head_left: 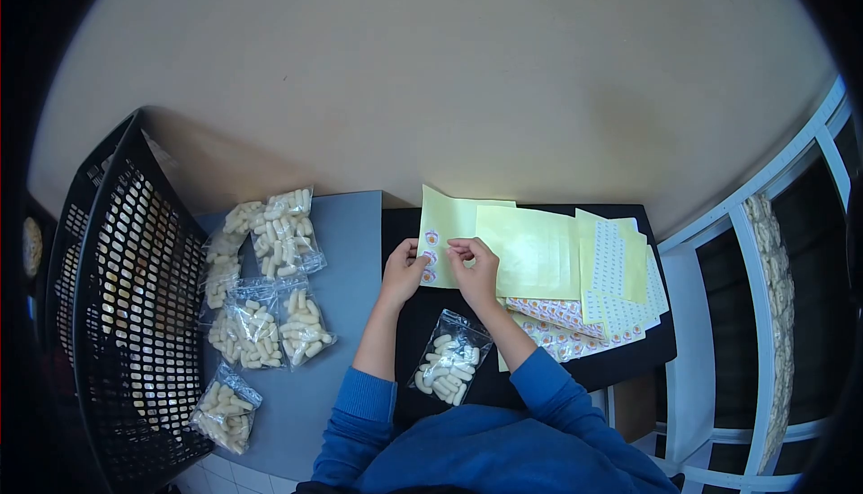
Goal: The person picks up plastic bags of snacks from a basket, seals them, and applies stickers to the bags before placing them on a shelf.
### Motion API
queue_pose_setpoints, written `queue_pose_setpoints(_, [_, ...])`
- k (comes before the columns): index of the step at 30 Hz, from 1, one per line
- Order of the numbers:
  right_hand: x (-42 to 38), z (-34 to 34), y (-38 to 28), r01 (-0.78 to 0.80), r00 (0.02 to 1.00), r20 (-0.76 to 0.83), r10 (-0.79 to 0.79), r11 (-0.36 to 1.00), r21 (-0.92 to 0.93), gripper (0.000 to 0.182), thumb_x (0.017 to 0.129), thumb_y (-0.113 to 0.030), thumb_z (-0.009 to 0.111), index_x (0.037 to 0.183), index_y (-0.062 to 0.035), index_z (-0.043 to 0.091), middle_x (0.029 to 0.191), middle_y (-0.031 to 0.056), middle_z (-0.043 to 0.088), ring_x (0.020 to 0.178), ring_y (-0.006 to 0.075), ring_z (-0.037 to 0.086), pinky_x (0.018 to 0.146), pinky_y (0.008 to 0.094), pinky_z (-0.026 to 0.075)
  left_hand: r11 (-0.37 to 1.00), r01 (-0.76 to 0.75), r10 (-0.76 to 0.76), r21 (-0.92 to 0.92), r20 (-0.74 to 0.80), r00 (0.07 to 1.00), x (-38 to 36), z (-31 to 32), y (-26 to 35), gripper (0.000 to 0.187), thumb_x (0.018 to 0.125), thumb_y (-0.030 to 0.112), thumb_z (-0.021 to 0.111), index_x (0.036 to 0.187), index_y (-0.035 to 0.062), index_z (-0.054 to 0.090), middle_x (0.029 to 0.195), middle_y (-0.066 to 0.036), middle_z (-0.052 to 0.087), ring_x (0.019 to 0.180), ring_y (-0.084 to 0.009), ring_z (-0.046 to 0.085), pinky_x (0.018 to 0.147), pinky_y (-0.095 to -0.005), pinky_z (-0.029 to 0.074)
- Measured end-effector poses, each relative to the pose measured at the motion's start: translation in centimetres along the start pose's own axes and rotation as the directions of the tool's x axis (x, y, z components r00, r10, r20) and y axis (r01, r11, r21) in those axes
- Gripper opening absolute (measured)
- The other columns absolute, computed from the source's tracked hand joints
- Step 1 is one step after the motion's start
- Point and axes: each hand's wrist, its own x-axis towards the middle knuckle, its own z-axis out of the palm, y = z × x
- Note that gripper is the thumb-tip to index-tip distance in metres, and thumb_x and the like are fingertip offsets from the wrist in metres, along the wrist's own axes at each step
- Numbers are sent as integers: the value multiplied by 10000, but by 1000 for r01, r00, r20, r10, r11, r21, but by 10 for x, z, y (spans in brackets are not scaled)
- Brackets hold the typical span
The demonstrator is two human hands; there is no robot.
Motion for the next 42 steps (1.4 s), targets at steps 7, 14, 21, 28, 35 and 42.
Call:
queue_pose_setpoints(7, [-6,-7,-30,162,971,198,-137,980,-116,118,673,-125,661,728,-33,612,542,62,504,455,140,463,481,262,384,999,-37,37,3,-39,999,1,-1,2,180,770,5,516,949,-4,509,831,-62,569,742,-97,548,655,-219,445])
queue_pose_setpoints(14, [9,-2,-12,207,972,155,-177,958,-200,179,686,-131,625,860,-89,622,733,76,481,690,211,511,584,307,405,997,-69,69,-19,40,997,-2,-1,4,136,781,26,526,914,-2,530,782,-29,559,710,-75,532,644,-201,431])
queue_pose_setpoints(21, [17,-6,-7,312,943,211,-256,902,-299,158,656,-180,655,798,-108,651,716,37,492,698,191,501,641,316,392,998,-65,65,-8,51,997,-2,-1,3,116,790,30,519,902,3,531,762,-20,553,694,-64,523,625,-194,424])
queue_pose_setpoints(28, [20,-6,-7,347,930,243,-276,878,-329,136,658,-178,652,779,-118,660,706,25,499,700,184,501,664,308,377,997,-49,47,55,28,999,-5,0,8,102,792,34,516,889,4,528,733,-13,544,670,-57,517,589,-191,416])
queue_pose_setpoints(35, [19,-7,-6,350,928,258,-270,868,-351,88,682,-173,629,737,-105,642,707,19,499,722,174,498,677,315,355,987,-77,71,140,52,996,-5,0,6,144,763,7,514,907,0,516,746,-25,533,663,-69,519,590,-200,424])
queue_pose_setpoints(42, [30,-7,-5,405,898,342,-278,827,-390,94,712,-196,593,731,-108,619,721,9,499,754,174,489,691,319,328,980,-11,13,198,-8,1000,-7,1,9,223,744,-15,511,966,-10,491,752,-43,541,661,-90,531,600,-223,441])
